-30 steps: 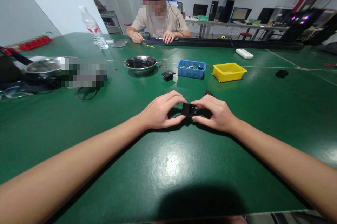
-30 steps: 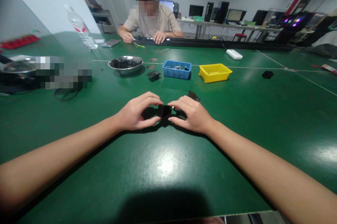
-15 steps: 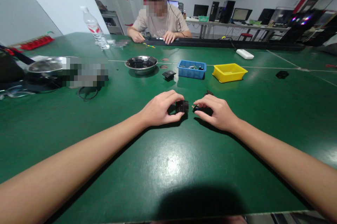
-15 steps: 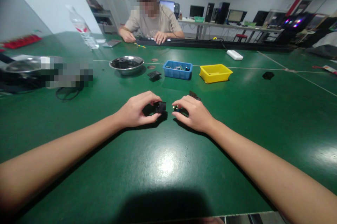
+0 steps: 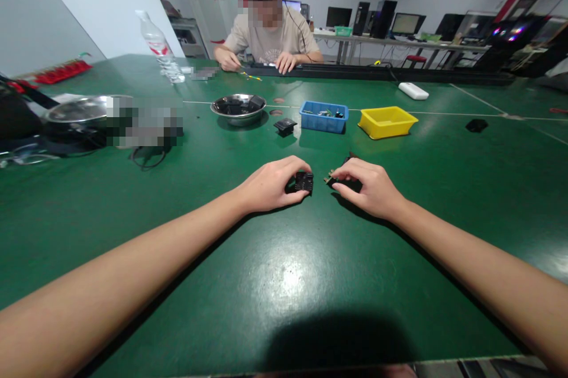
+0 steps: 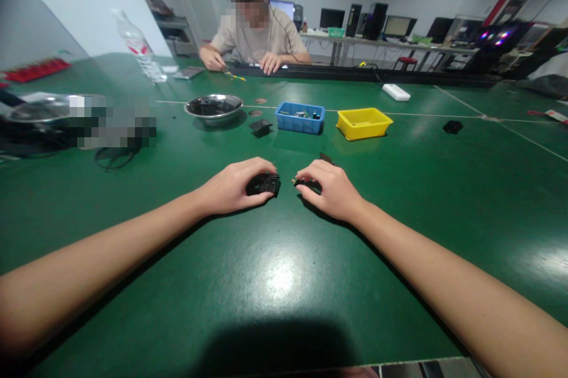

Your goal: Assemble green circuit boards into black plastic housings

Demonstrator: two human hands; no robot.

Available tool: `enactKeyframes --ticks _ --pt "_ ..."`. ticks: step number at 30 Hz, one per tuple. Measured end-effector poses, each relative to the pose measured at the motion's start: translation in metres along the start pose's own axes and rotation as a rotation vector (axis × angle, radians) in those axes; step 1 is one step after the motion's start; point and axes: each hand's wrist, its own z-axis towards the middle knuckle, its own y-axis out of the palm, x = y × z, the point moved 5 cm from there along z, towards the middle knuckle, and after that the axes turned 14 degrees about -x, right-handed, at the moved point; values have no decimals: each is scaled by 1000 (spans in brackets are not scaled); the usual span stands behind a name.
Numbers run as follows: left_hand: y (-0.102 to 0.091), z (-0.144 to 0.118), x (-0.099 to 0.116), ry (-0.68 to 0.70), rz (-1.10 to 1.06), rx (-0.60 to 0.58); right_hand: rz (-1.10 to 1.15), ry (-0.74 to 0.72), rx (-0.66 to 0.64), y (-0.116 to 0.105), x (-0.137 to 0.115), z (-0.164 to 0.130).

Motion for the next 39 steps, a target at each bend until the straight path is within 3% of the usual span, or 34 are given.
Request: enactKeyframes --ticks 7,20,31,39 --pt "2 -1 -2 -56 30 -22 13 113 39 0 7 -1" --pt "1 0 -2 -65 38 -32 44 194 -76 6 17 0" --pt "0 0 -2 -61 37 -40 37 200 43 -1 17 -1" --pt "0 0 -2 -58 41 -37 -6 174 49 -3 15 -1"
